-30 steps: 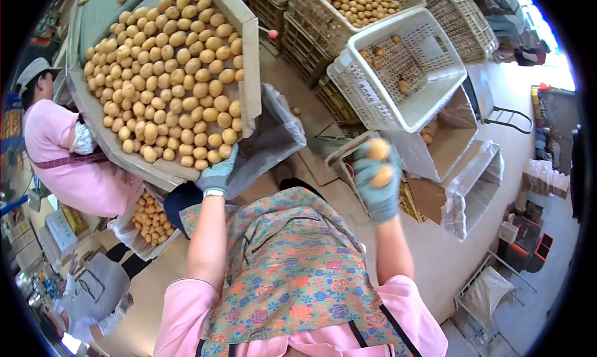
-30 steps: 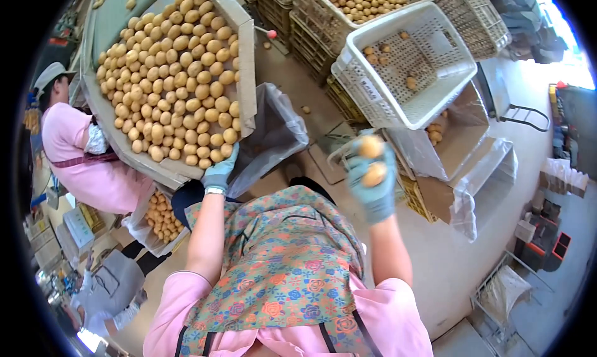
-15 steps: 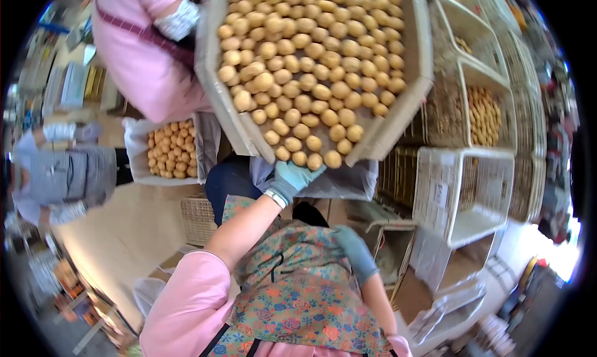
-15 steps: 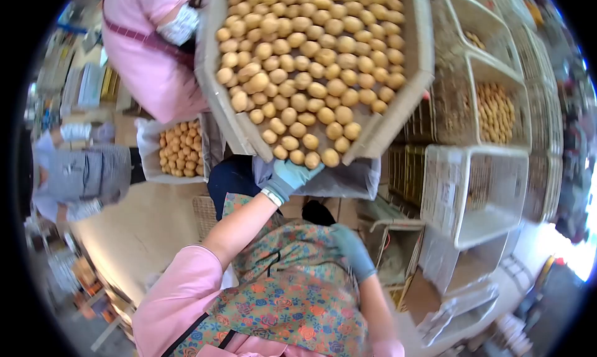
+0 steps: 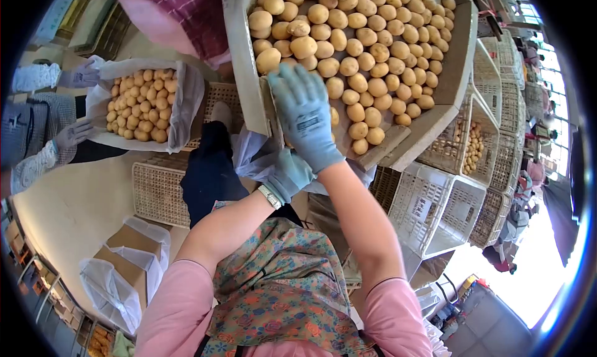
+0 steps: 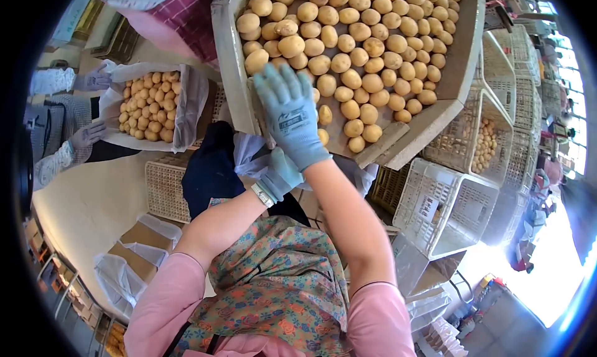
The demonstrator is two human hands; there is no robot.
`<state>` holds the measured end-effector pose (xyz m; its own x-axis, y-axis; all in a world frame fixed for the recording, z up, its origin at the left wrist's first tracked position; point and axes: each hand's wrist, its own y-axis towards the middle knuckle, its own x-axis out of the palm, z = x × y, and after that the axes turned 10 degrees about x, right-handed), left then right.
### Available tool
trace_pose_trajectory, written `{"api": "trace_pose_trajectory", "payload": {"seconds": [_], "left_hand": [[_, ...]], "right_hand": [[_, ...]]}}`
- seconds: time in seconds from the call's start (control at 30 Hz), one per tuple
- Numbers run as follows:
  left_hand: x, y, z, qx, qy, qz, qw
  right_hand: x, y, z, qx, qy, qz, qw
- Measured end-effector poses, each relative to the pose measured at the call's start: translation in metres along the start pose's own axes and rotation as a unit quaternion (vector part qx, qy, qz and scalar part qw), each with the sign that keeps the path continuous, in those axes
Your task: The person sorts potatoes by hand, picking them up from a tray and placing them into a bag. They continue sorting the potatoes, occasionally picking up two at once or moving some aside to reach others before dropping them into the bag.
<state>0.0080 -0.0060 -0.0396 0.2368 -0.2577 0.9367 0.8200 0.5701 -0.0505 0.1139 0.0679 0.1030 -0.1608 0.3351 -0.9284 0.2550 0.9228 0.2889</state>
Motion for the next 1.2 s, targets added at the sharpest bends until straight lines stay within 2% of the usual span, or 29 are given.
{"api": "trace_pose_trajectory", "payload": {"seconds": [0.03, 0.07, 0.1, 0.13, 0.17, 0.2, 0.23, 0.27, 0.3, 0.33, 0.43, 0.47, 0.53, 0.6, 0.67, 0.7, 0.73, 0.8, 0.83, 0.87, 0.93, 0.97, 1.03, 1.07, 1.13, 1.17, 1.2], "left_hand": [[0.017, 0.004, 0.012, -0.055, -0.148, 0.140, 0.977], [0.031, 0.009, 0.022, -0.111, -0.289, 0.275, 0.911], [0.038, 0.008, 0.028, -0.107, -0.307, 0.267, 0.907], [0.038, 0.009, 0.028, -0.110, -0.311, 0.263, 0.906], [0.036, 0.010, 0.027, -0.107, -0.315, 0.224, 0.916], [0.035, 0.009, 0.025, -0.102, -0.319, 0.187, 0.924], [0.041, 0.011, 0.029, -0.096, -0.325, 0.182, 0.923], [0.043, 0.010, 0.030, -0.098, -0.327, 0.185, 0.922], [0.045, 0.012, 0.031, -0.099, -0.330, 0.184, 0.921], [0.044, 0.013, 0.029, -0.099, -0.332, 0.183, 0.920], [0.042, 0.011, 0.024, -0.088, -0.343, 0.152, 0.923], [0.043, 0.011, 0.023, -0.073, -0.355, 0.130, 0.923], [0.043, 0.011, 0.024, -0.080, -0.346, 0.144, 0.923], [0.043, 0.010, 0.022, -0.085, -0.340, 0.162, 0.923], [0.036, 0.006, 0.016, -0.080, -0.229, 0.272, 0.931], [0.018, -0.001, 0.004, -0.049, -0.147, 0.330, 0.931], [-0.002, -0.007, -0.008, -0.049, -0.146, 0.331, 0.931], [-0.029, -0.017, -0.021, 0.053, 0.027, 0.272, 0.960], [-0.003, -0.010, -0.006, 0.013, -0.088, 0.354, 0.931], [0.011, -0.005, 0.005, 0.013, -0.088, 0.356, 0.930], [0.025, 0.001, 0.014, -0.067, -0.287, 0.269, 0.917], [0.022, 0.001, 0.009, -0.055, -0.336, 0.197, 0.919], [0.028, 0.004, 0.009, -0.052, -0.330, 0.189, 0.923], [0.031, 0.002, 0.009, -0.052, -0.322, 0.181, 0.928], [0.032, 0.003, 0.011, -0.050, -0.315, 0.179, 0.931], [0.036, 0.004, 0.014, -0.049, -0.329, 0.159, 0.930], [0.037, 0.002, 0.014, -0.049, -0.341, 0.140, 0.928]], "right_hand": [[0.007, -0.019, 0.015, -0.029, 0.032, -0.053, 0.998], [0.003, -0.037, 0.036, -0.057, 0.064, -0.105, 0.991], [-0.019, -0.049, 0.054, -0.096, -0.007, -0.134, 0.986], [-0.039, -0.065, 0.073, -0.093, 0.015, -0.186, 0.978], [-0.067, -0.073, 0.084, -0.109, -0.080, -0.197, 0.971], [-0.089, -0.087, 0.096, -0.061, -0.123, -0.213, 0.967], [-0.110, -0.092, 0.111, 0.013, -0.145, -0.277, 0.950], [-0.122, -0.114, 0.132, 0.054, -0.157, -0.195, 0.967], [-0.133, -0.129, 0.148, 0.118, -0.128, -0.179, 0.968], [-0.131, -0.137, 0.150, 0.120, -0.129, -0.179, 0.968], [-0.109, -0.154, 0.151, 0.148, -0.123, -0.063, 0.979], [-0.102, -0.154, 0.149, 0.150, -0.121, -0.063, 0.979], [-0.093, -0.155, 0.147, 0.167, -0.142, -0.007, 0.976], [-0.092, -0.155, 0.148, 0.170, -0.134, -0.005, 0.976], [-0.091, -0.156, 0.148, 0.169, -0.146, 0.002, 0.975], [-0.090, -0.157, 0.149, 0.165, -0.148, 0.009, 0.975], [-0.089, -0.156, 0.150, 0.165, -0.146, 0.009, 0.975], [-0.089, -0.156, 0.150, 0.168, -0.146, 0.007, 0.975], [-0.088, -0.156, 0.150, 0.165, -0.147, 0.011, 0.975], [-0.087, -0.156, 0.150, 0.164, -0.146, 0.009, 0.976], [-0.086, -0.154, 0.148, 0.175, -0.173, 0.004, 0.969], [-0.085, -0.152, 0.146, 0.173, -0.174, 0.003, 0.970], [-0.082, -0.147, 0.137, 0.206, -0.264, -0.063, 0.940], [-0.081, -0.140, 0.133, 0.206, -0.263, -0.063, 0.941], [-0.067, -0.112, 0.131, 0.337, -0.139, 0.069, 0.929], [-0.051, -0.099, 0.133, 0.360, -0.164, 0.135, 0.908], [-0.033, -0.084, 0.131, 0.412, -0.234, 0.149, 0.868]]}}
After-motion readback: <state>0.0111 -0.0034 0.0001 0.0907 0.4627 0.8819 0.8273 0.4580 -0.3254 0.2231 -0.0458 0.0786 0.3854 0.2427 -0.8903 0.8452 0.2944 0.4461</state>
